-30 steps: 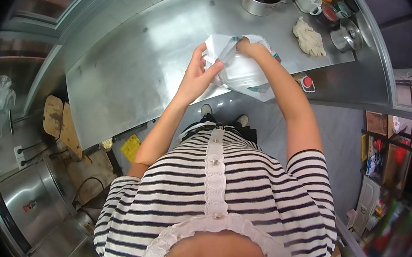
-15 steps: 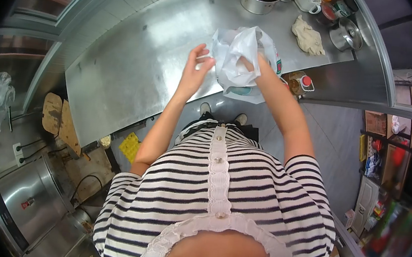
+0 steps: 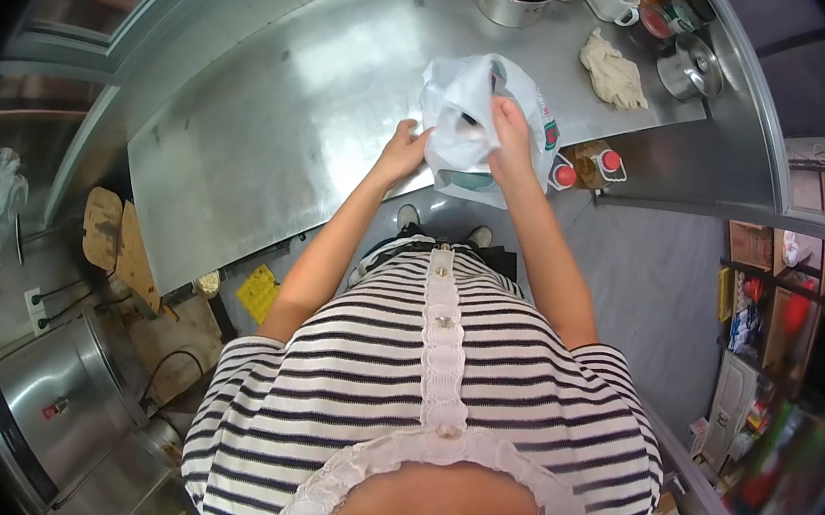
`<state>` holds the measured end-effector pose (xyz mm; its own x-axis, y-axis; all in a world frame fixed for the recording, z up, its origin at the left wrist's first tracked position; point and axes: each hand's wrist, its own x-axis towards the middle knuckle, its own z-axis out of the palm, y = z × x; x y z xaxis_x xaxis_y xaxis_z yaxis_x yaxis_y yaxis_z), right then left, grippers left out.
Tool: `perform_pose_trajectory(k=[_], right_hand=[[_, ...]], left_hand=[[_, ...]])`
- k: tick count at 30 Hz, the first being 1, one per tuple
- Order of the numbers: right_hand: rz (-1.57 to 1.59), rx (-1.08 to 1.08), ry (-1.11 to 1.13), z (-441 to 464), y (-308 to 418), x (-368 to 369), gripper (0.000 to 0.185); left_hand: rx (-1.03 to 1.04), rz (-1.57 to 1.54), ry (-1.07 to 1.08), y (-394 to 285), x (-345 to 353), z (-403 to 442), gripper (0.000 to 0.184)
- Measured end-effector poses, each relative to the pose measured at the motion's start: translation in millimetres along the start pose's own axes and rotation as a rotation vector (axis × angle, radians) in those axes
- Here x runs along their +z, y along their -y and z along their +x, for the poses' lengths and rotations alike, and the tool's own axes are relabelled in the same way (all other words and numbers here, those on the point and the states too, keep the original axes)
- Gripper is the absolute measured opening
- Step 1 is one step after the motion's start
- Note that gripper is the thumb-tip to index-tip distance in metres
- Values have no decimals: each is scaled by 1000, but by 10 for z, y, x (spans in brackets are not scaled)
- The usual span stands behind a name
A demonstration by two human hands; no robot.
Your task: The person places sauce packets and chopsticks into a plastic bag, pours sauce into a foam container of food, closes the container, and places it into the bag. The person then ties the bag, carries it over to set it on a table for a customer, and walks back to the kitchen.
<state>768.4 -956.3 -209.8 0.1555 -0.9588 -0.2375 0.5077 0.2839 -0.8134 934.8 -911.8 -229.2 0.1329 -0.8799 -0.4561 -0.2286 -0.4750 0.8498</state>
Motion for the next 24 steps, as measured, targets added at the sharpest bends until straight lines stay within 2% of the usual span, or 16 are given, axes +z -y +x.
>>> perform_pose_trajectory(k=[2,3,4,6,8,12,14,15,17,24], right_hand=[[-76,-84,13,-138,28,-4,17],[-134,-66,63,-214,67,14,18],[-193,-48,113,-251,85,23,20],[-227,-30,108,-260,-16,-67,19],[-807,-231,-54,-273,-54,-126,23],[-794,-346,-210,-608,-35,-155,27],[-377,224,-159,-740,-33,-201,28],[-377,227,-160,-746,-44,-244,28],[-39,645,38,-720,-135,-345,29],[347,490,-140,-438,-639,-320,32]], left_hand=[[-226,-105,152,-96,-28,-119,65],[-187,-189,234,72,-14,-19,54],[-187,-185,238,122,-5,7,54],[-150,-329,232,19,29,-107,41],[-171,-370,230,52,59,-83,38],[-216,-510,203,204,105,-44,33],[-208,-536,175,315,140,-33,31],[-194,-559,150,357,155,-24,29],[-203,-584,104,408,193,-68,27],[-254,-695,20,406,245,-177,26]])
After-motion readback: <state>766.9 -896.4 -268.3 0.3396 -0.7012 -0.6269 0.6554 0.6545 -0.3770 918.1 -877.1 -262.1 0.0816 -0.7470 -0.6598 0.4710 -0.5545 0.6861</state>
